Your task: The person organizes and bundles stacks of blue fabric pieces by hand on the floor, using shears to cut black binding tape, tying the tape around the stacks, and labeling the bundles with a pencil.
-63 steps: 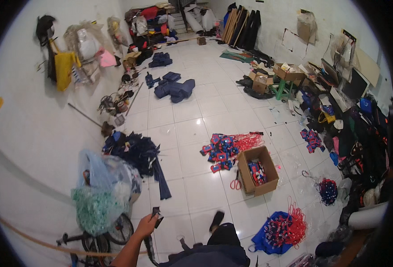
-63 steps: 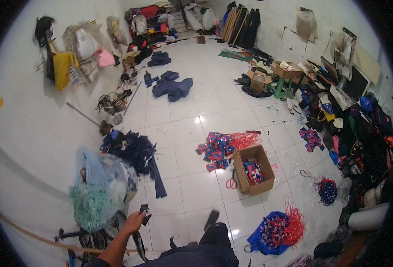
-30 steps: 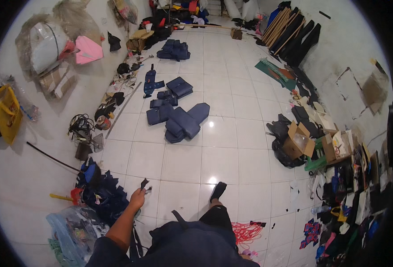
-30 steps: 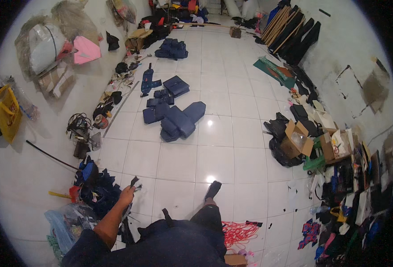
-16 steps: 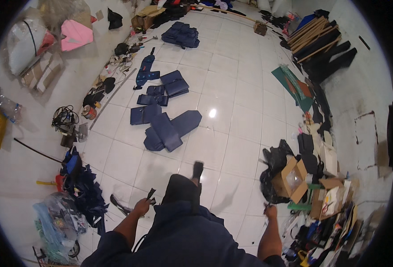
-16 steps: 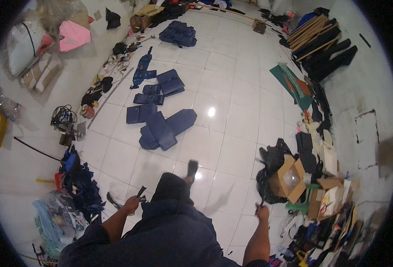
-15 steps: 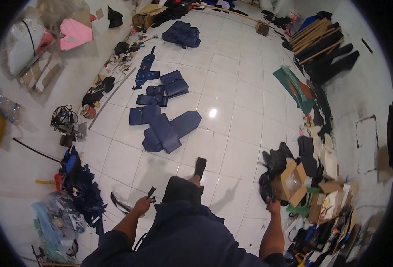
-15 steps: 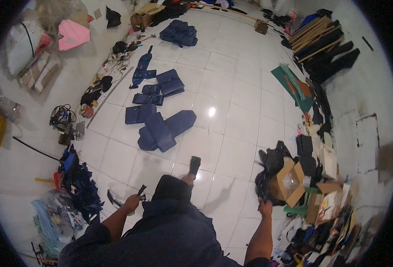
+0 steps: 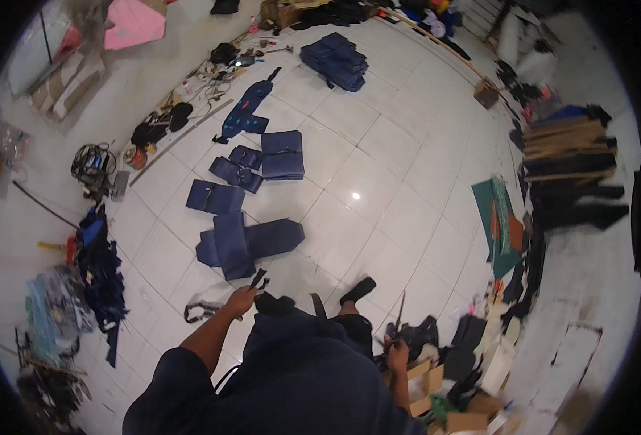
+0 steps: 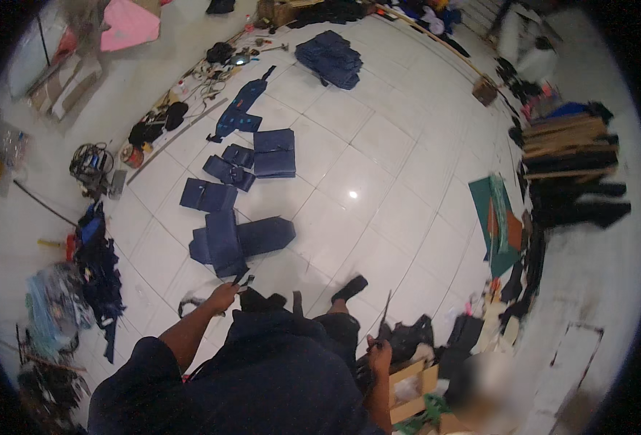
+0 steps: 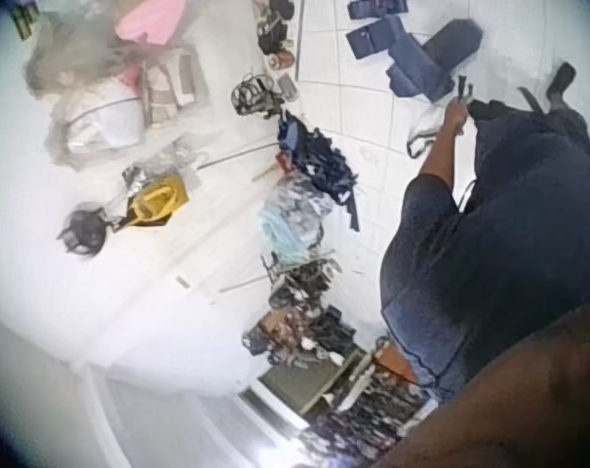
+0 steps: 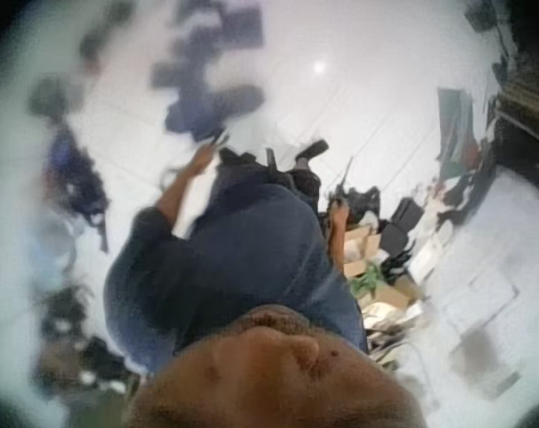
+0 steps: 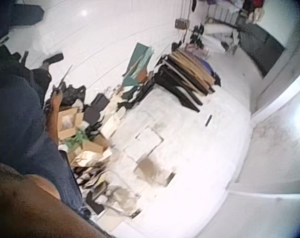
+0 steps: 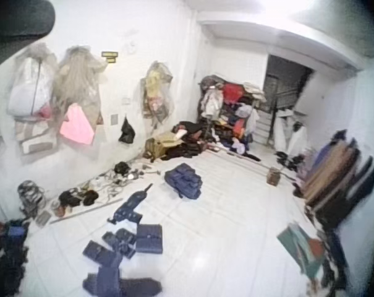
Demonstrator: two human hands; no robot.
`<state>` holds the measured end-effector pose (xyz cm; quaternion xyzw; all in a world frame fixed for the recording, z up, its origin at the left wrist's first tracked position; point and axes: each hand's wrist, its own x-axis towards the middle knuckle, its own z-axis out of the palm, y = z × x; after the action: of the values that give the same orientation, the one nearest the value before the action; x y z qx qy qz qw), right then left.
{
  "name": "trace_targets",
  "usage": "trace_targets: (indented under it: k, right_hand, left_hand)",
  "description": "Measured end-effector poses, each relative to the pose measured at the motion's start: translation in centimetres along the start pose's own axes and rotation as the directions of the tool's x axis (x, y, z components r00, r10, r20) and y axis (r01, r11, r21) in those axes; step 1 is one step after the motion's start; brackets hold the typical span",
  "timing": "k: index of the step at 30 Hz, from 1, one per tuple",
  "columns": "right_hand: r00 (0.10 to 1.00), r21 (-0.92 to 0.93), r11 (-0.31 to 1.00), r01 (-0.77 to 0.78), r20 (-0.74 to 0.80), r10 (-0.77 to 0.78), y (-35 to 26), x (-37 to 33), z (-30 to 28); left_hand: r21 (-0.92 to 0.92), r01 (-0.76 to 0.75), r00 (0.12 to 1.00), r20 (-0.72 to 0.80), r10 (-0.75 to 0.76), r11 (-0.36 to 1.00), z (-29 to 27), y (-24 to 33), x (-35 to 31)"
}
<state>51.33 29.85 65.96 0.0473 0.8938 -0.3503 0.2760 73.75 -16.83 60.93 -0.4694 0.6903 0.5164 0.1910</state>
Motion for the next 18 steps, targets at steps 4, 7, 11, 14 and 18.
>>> trace_targets:
  k: [4, 7, 11, 14, 18]
  right_hand:
    - [0.981, -0.217, 0.968, 0.13, 0.168, -0.094, -2.8, 15.4, -6.3]
    - [0.884, -0.374, 0.854, 0.362, 0.427, -0.188, -11.6, 27.0, -7.1]
    - [0.775, -0.521, 0.63, 0.576, 0.594, -0.217, -25.5, 39.5, -10.3]
    - [0.727, -0.615, 0.403, 0.678, 0.64, -0.247, -32.8, 49.2, -9.8]
    - [0.727, -0.657, 0.316, 0.685, 0.647, -0.231, -41.9, 58.6, -5.0]
  left_hand:
    - [-0.019, 0.135, 0.991, -0.017, -0.135, 0.991, 6.7, 7.2, 4.7]
    - [0.336, -0.135, 0.973, -0.132, 0.189, 0.932, 12.6, 3.2, 5.9]
    - [0.147, -0.201, 0.936, -0.264, 0.234, 0.969, 19.9, 9.6, 4.9]
    - [-0.125, 0.083, 0.985, -0.142, -0.1, 0.989, 22.7, 16.0, 6.1]
    - [-0.723, 0.509, 0.835, 0.28, -0.474, 0.468, 22.9, 23.5, 9.2]
